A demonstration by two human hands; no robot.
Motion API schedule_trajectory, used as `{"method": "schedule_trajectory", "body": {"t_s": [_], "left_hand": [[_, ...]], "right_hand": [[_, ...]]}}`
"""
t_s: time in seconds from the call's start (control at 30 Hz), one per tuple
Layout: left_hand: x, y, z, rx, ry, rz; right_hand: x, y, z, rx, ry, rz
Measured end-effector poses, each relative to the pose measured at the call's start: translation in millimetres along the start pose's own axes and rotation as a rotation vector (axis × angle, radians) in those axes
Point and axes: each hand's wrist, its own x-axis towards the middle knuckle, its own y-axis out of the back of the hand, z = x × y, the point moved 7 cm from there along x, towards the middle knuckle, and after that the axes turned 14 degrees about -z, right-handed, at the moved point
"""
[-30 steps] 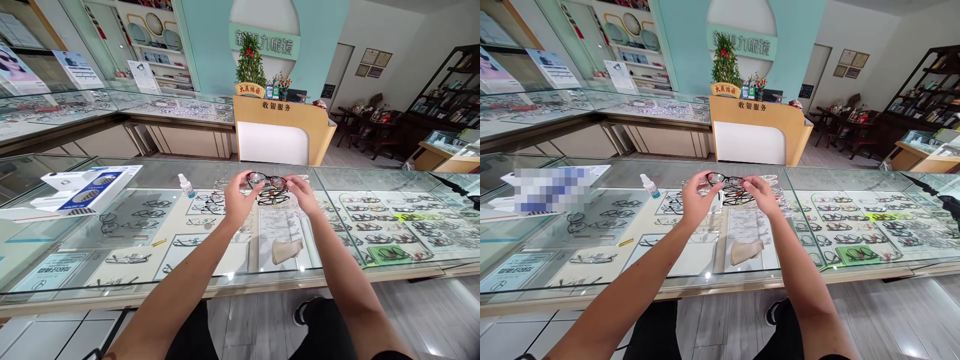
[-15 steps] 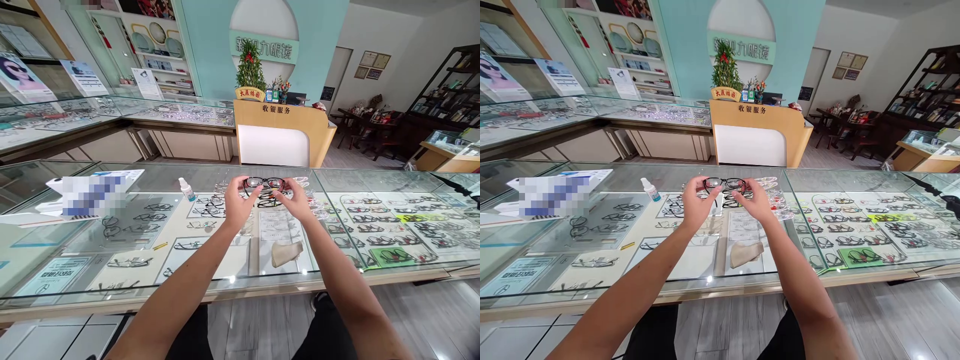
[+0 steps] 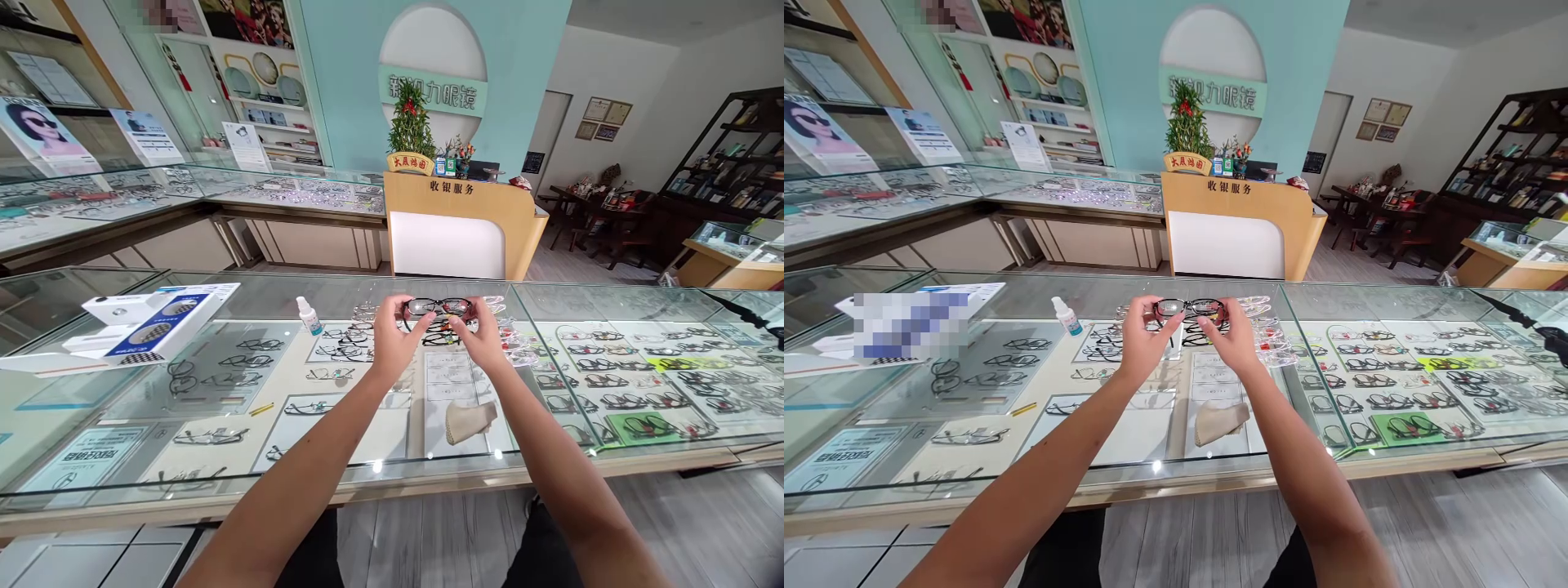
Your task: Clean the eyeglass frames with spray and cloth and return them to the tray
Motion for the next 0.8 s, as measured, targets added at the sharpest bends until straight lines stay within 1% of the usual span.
{"method": "schedule_trajectory", "body": {"t_s": [0.13,0.27,0.4,0.5,0.57,0.63,0.7,0.8], "left_hand": [[0.2,0.8,0.4,0.001,0.014,-0.006],[-0.6,1.9,-1.4,0.011,0.028,0.005],[-2.3,-0.9,-3.5,0.005,0.002,-0.014],[-1.3,2.5,1.7,-0.006,-0.042,0.004],[4.6,10.2,12.5,-0.016,-0.081,0.031],[16.8,21.1,30.9,-0.031,-0.124,0.051],[33.9,34.0,56.9,-0.054,-0.181,0.067],[59.5,52.6,104.0,-0.077,-0.285,0.123]], "right_hand": [[-3.0,-2.3,-1.7,-0.038,-0.02,0.042],[-7.6,-5.2,-0.4,-0.051,-0.062,0.119],[-11.8,-6.0,-3.0,-0.005,-0.053,0.191],[-10.6,-4.3,-12.9,0.036,-0.023,0.223],[-4.8,0.2,-27.1,0.05,0.008,0.233],[6.2,8.9,-48.8,0.042,0.048,0.237],[20.7,21.7,-76.9,0.024,0.098,0.245],[41.5,44.6,-122.6,0.015,0.197,0.3]]}}
